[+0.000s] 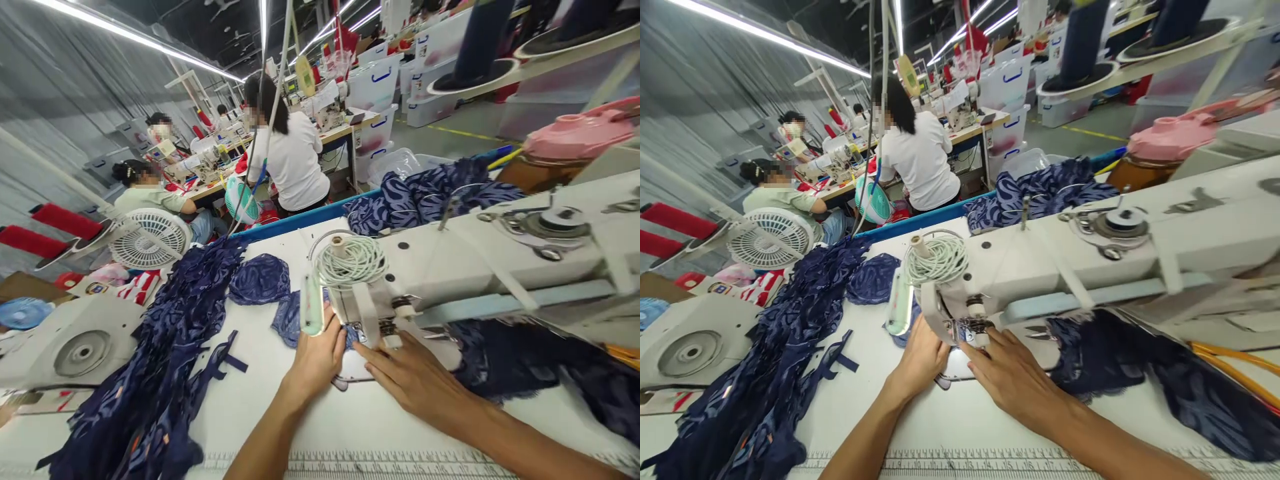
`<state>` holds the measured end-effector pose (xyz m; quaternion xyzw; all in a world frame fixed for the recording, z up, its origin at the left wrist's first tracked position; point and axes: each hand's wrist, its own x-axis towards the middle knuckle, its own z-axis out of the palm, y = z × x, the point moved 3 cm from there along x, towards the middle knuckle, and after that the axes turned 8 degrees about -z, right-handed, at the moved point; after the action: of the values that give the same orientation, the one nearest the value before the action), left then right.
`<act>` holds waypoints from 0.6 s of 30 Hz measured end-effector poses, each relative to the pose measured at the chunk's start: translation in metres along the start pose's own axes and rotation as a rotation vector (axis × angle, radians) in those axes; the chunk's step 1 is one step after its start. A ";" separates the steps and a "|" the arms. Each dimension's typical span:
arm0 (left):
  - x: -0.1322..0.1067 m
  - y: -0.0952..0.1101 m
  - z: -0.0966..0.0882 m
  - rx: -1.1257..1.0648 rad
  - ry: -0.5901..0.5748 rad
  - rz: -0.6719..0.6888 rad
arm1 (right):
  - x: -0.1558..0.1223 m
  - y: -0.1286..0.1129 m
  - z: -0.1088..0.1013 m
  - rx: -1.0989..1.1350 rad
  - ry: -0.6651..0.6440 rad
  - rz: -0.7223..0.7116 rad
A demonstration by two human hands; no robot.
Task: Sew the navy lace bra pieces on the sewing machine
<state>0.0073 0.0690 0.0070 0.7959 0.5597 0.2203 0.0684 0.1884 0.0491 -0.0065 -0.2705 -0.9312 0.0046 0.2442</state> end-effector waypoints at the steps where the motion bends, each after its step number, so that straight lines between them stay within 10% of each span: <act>1: -0.001 0.000 -0.001 0.004 0.001 0.007 | 0.000 -0.001 0.000 0.000 -0.014 0.008; 11: -0.024 0.013 -0.008 -0.036 0.094 0.167 | 0.005 -0.010 -0.025 -0.031 -0.046 0.065; 18: -0.047 0.009 -0.003 0.091 0.051 0.152 | -0.050 0.050 -0.082 -0.295 0.096 0.460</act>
<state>0.0008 0.0224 -0.0005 0.8326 0.5086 0.2193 0.0010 0.2874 0.0563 0.0357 -0.5073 -0.8233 -0.0887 0.2385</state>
